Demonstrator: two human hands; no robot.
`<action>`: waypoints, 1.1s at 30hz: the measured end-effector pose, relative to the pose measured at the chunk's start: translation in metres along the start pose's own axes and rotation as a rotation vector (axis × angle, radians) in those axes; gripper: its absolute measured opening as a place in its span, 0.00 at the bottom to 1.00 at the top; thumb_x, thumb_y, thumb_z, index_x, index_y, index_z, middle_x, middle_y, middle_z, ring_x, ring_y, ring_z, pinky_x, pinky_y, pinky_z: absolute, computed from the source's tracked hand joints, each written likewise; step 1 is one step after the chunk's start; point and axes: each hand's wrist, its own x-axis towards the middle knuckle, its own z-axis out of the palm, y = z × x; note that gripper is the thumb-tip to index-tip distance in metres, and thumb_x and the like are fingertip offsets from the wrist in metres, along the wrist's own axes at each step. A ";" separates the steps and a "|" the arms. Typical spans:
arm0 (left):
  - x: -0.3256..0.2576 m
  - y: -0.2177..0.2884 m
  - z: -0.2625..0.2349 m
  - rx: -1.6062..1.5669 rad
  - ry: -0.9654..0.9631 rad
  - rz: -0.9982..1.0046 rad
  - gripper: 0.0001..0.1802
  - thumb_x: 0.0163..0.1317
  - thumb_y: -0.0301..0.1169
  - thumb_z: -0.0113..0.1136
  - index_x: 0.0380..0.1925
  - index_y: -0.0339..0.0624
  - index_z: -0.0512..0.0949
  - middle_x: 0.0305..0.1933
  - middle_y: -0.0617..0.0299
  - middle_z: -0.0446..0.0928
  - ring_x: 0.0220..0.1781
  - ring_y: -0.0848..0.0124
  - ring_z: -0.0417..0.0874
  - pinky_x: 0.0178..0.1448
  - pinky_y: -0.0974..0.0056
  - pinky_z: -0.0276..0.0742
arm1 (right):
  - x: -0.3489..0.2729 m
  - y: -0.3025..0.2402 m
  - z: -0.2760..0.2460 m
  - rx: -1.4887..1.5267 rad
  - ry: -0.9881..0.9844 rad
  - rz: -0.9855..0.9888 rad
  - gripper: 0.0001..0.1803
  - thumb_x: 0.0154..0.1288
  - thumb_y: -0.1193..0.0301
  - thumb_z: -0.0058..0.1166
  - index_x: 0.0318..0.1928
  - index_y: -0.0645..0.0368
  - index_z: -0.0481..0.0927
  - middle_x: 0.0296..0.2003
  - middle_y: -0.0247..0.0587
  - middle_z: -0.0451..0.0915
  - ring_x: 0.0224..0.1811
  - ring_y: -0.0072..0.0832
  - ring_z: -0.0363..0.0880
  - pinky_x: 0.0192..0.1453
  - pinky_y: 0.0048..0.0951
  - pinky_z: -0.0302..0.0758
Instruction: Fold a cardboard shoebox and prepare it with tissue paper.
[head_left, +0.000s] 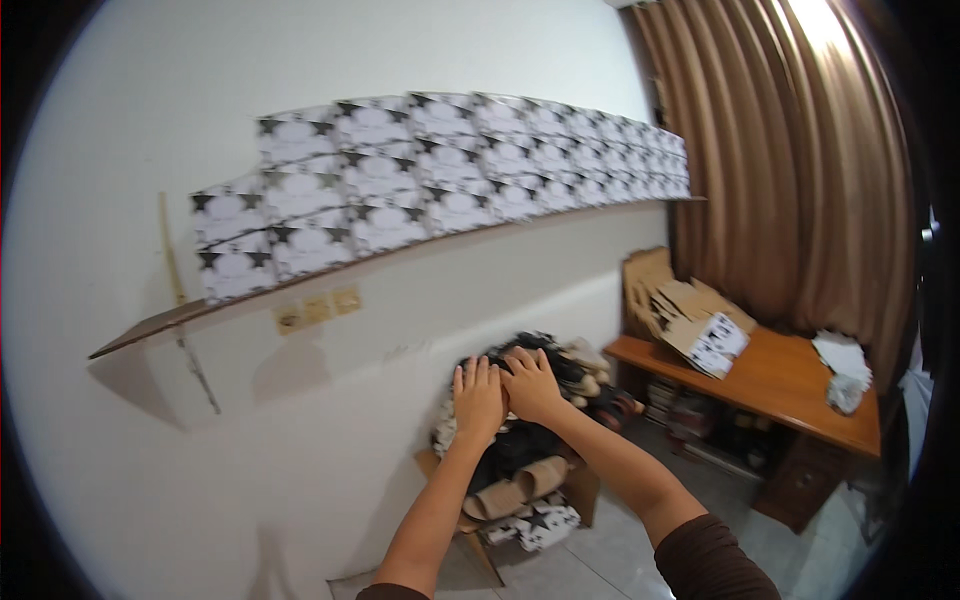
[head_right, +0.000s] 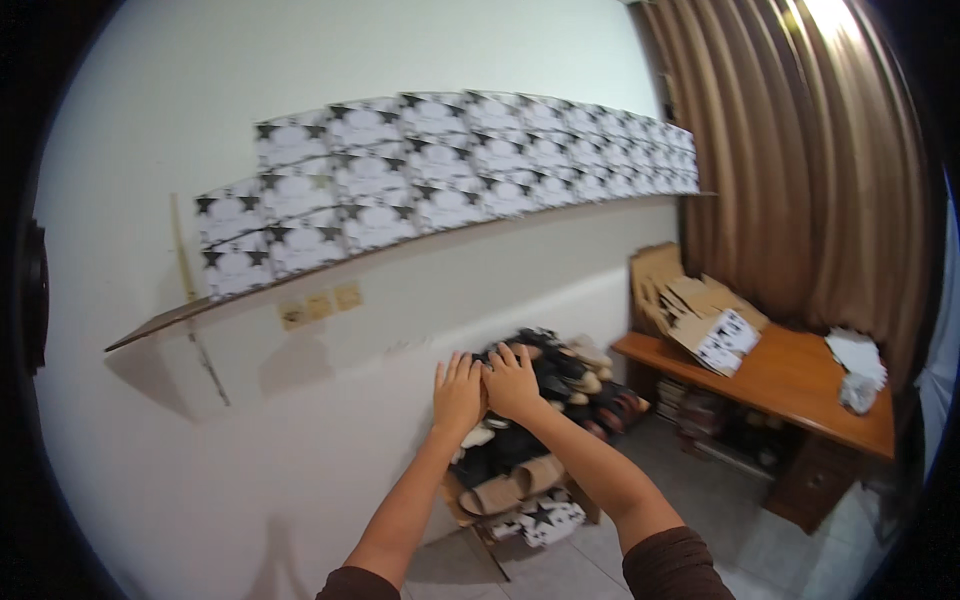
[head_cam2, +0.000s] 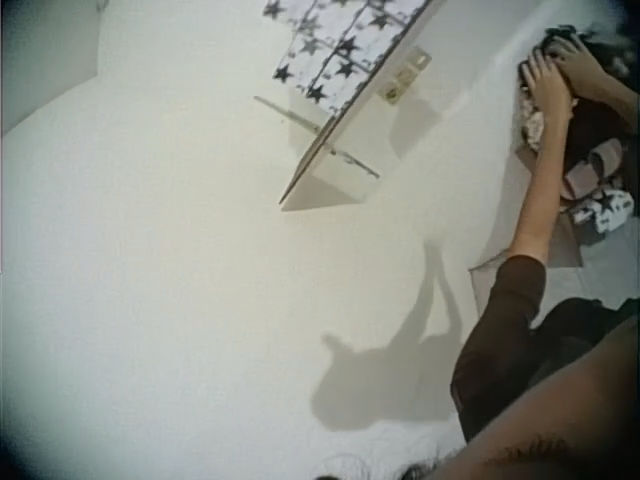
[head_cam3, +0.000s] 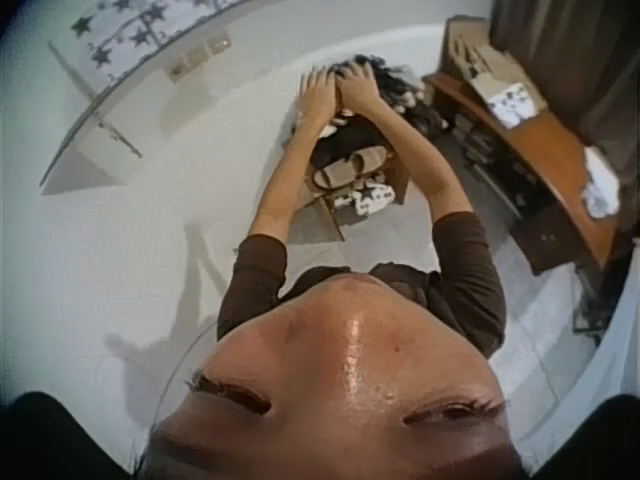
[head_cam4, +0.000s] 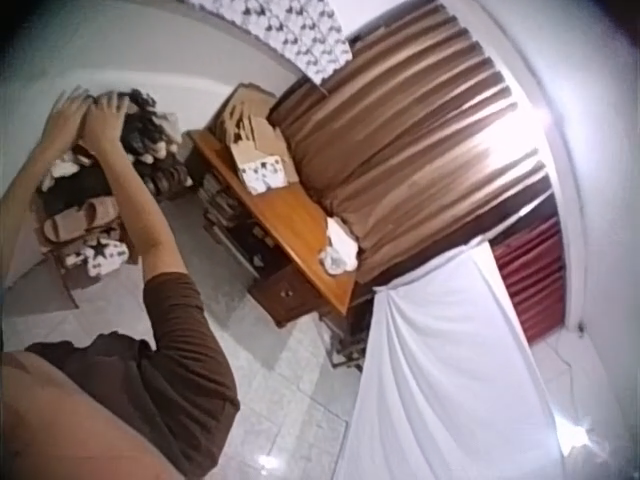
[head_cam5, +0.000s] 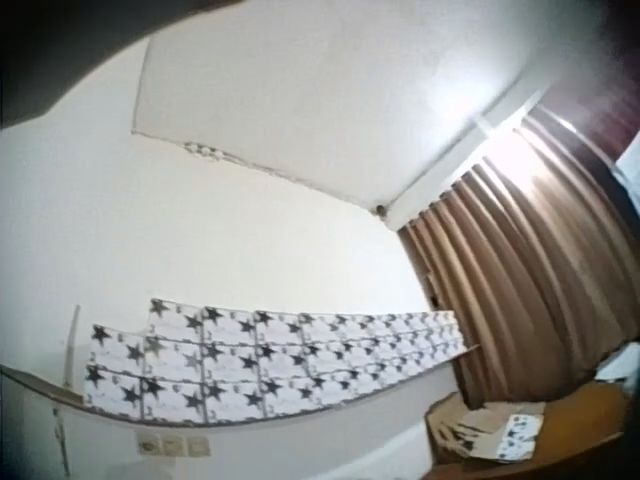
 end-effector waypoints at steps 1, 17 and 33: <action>-0.003 0.030 0.018 -0.045 -0.002 0.036 0.21 0.57 0.37 0.49 0.50 0.40 0.73 0.58 0.54 0.70 0.65 0.60 0.63 0.69 0.50 0.49 | -0.027 0.023 0.001 0.002 -0.081 0.060 0.22 0.54 0.66 0.48 0.52 0.54 0.74 0.55 0.45 0.70 0.64 0.42 0.59 0.65 0.56 0.52; -0.153 0.368 0.194 -0.649 -0.415 0.366 0.29 0.52 0.41 0.58 0.54 0.44 0.70 0.60 0.54 0.67 0.62 0.55 0.65 0.64 0.47 0.57 | -0.441 0.168 0.020 -0.059 -0.250 1.044 0.37 0.49 0.72 0.53 0.64 0.51 0.59 0.64 0.54 0.55 0.67 0.50 0.52 0.64 0.57 0.53; 0.003 0.539 0.412 -0.793 -0.400 0.547 0.26 0.53 0.41 0.57 0.51 0.42 0.72 0.58 0.49 0.67 0.62 0.52 0.64 0.65 0.47 0.56 | -0.443 0.411 0.141 -0.095 -0.171 1.253 0.32 0.52 0.69 0.53 0.61 0.51 0.64 0.65 0.54 0.53 0.67 0.46 0.53 0.64 0.61 0.49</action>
